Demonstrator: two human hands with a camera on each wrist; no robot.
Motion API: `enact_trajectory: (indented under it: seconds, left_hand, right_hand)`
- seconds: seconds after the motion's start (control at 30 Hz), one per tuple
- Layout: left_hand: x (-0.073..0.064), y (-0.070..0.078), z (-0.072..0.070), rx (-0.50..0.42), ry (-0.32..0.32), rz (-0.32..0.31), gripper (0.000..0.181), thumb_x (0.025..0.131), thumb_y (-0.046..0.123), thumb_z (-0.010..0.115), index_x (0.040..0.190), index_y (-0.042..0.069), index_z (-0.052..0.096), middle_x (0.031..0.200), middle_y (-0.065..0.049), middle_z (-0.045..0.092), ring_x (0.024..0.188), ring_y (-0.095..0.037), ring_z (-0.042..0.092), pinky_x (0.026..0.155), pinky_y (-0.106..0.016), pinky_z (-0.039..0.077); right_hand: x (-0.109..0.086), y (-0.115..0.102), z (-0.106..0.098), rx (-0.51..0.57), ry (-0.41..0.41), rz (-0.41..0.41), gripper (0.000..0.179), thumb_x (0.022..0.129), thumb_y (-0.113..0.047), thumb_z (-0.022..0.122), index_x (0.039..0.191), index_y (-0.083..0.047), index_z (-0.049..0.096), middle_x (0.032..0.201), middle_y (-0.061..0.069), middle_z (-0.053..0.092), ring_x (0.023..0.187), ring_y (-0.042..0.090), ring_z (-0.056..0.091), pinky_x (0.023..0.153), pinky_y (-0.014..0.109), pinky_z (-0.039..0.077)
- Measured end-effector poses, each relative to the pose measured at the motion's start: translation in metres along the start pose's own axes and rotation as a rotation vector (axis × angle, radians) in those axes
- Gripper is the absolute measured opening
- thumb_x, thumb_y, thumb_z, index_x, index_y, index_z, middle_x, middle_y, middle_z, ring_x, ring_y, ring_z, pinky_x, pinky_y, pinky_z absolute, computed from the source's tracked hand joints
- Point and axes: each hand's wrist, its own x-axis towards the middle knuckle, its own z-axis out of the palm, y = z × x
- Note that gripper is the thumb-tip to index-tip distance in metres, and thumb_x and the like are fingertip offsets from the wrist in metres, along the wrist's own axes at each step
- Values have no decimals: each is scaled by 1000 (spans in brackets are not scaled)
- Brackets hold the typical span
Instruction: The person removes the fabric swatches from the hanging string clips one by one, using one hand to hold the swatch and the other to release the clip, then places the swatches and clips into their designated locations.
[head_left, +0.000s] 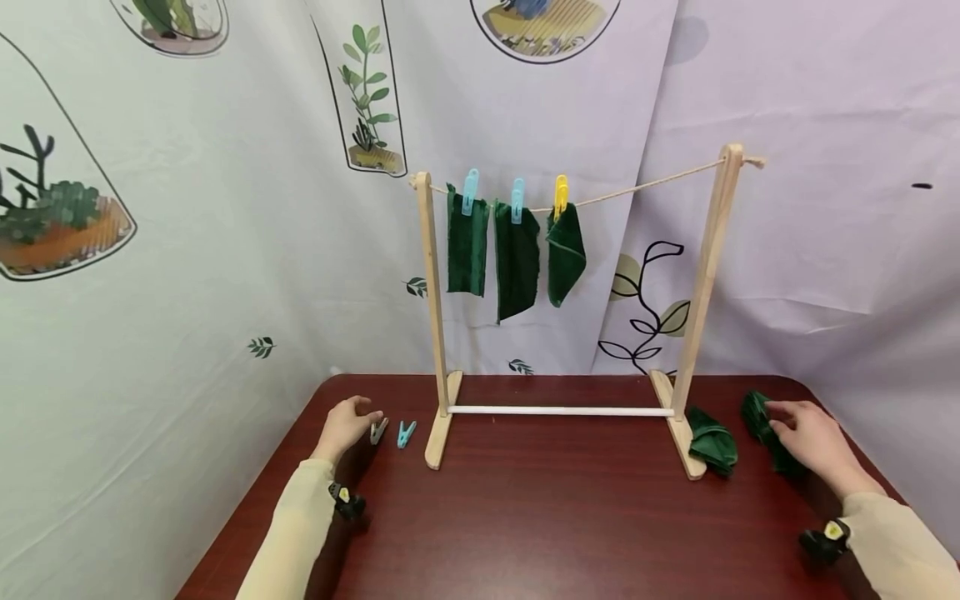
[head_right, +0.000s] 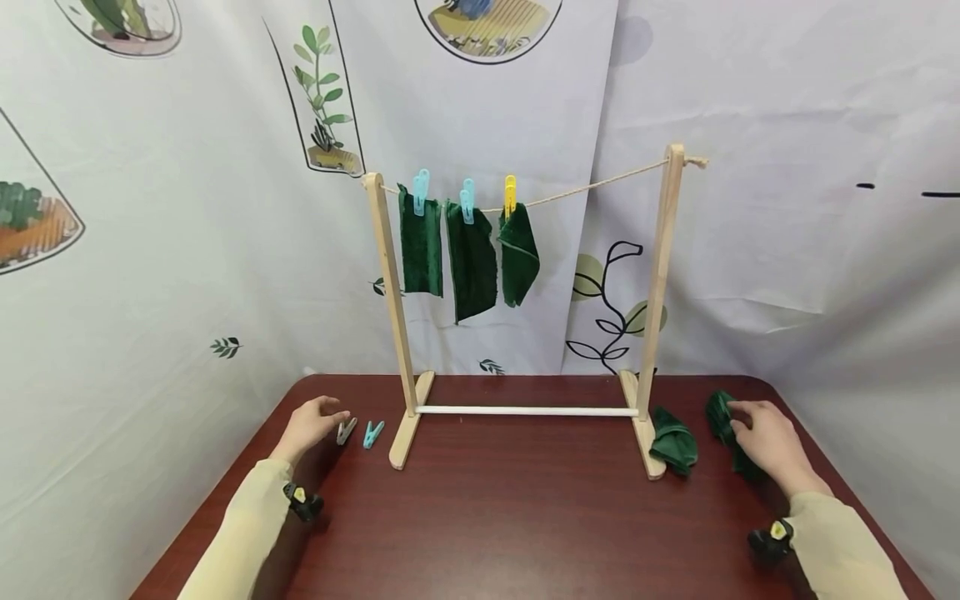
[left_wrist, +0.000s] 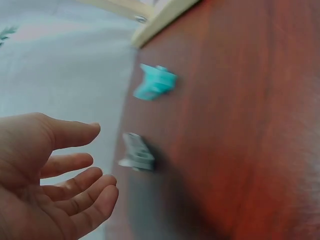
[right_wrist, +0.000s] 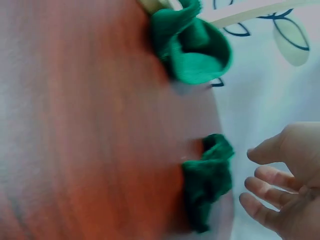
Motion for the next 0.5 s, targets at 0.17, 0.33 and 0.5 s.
enact_trajectory:
  seconds: [0.17, 0.33, 0.5]
  left_hand:
    - [3, 15, -16, -24, 30, 35, 48, 101, 23, 63, 137, -7, 54, 129, -30, 59, 112, -44, 60, 87, -55, 52]
    - [3, 30, -31, -39, 63, 59, 49, 102, 29, 62, 138, -3, 55, 123, -25, 62, 109, -40, 61, 85, -52, 52]
    - [1, 46, -44, -37, 81, 93, 48, 103, 31, 61, 139, 0, 56, 121, -23, 64, 110, -39, 61, 87, -53, 51]
  right_hand:
    - [7, -12, -12, 44, 43, -11, 33, 97, -1, 60, 127, 14, 57, 122, 42, 47, 95, 54, 55, 69, 61, 45]
    - [13, -29, -24, 70, 76, -21, 35, 100, -3, 57, 130, 14, 56, 126, 41, 45, 100, 54, 54, 72, 63, 44]
    - [16, -46, -36, 86, 122, -43, 35, 102, -6, 56, 132, 11, 57, 128, 38, 48, 99, 53, 56, 74, 64, 44]
